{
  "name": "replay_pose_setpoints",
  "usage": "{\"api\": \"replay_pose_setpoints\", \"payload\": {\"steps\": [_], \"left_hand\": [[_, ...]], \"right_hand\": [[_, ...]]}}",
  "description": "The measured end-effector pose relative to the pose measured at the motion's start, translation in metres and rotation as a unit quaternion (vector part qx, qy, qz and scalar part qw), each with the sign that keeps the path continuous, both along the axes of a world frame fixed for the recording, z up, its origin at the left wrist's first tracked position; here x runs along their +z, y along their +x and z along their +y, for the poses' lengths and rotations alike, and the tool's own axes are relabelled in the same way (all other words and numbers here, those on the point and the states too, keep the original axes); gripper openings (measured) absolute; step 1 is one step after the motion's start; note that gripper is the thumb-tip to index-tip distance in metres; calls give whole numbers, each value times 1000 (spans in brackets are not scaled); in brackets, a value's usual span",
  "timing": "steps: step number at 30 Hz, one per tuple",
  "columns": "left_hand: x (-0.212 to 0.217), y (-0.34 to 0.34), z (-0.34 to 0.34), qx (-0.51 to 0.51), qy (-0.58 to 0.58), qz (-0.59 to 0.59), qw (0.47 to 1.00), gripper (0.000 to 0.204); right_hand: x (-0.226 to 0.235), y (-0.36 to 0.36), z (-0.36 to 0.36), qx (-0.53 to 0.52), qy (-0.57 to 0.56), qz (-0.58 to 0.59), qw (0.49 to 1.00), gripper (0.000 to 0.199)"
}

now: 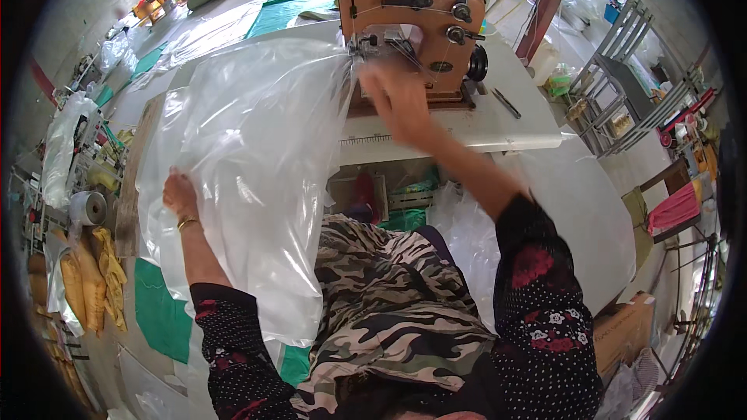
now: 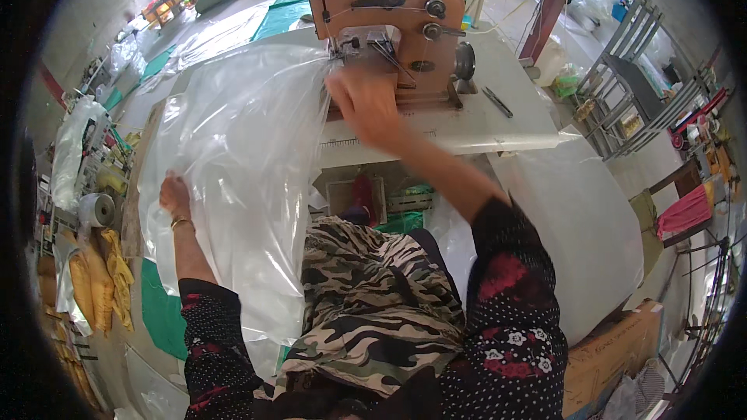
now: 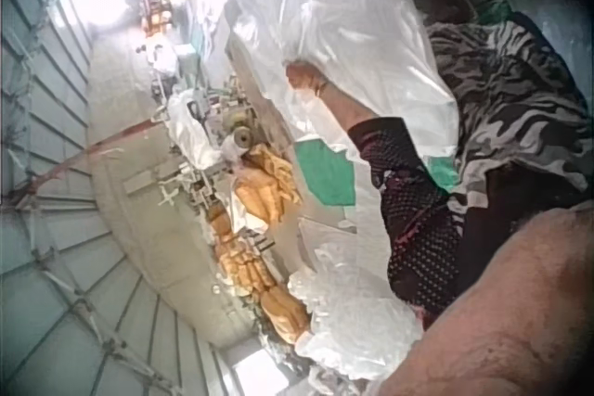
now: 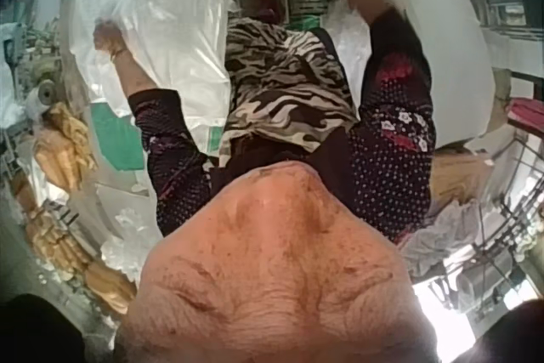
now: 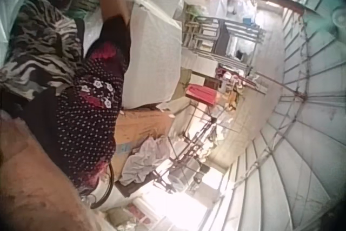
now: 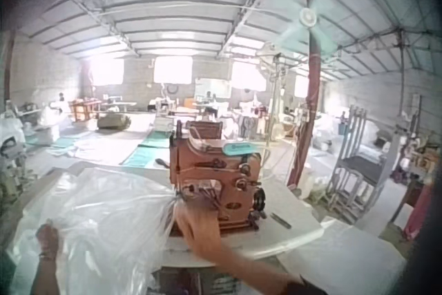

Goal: The person is sewing large white plastic bags using an industrial sewing machine.

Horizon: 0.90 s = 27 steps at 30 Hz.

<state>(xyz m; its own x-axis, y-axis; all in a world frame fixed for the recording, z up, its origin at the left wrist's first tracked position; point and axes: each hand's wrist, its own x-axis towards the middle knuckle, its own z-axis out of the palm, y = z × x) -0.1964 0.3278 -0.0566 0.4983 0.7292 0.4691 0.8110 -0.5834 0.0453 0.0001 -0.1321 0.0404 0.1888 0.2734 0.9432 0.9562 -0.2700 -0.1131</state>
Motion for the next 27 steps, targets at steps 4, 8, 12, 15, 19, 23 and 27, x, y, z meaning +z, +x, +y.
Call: {"api": "replay_pose_setpoints", "payload": {"steps": [4,8,12,15,19,23,27], "left_hand": [[46,-29,7,27,2,-27,999,36],[104,-2,-103,-210,233,-292,904,46],[91,-35,-281,-473,-321,-214,792,27],[30,-74,-351,-526,-439,-49,727,22],[-95,-118,-333,-433,-446,8,784,39],[-141,-166,-276,-201,-372,-233,875,80],[-117,-211,-207,-105,-279,-517,803,67]], "right_hand": [[-113,-56,-12,63,-191,429,880,23],[-196,-86,38,192,-5,371,909,25],[-255,-92,112,231,77,409,880,28],[-215,-124,129,334,-33,626,704,28],[-128,-160,152,329,-6,373,868,24],[5,-168,139,517,148,447,714,20],[22,-149,123,475,135,288,821,24]]}}
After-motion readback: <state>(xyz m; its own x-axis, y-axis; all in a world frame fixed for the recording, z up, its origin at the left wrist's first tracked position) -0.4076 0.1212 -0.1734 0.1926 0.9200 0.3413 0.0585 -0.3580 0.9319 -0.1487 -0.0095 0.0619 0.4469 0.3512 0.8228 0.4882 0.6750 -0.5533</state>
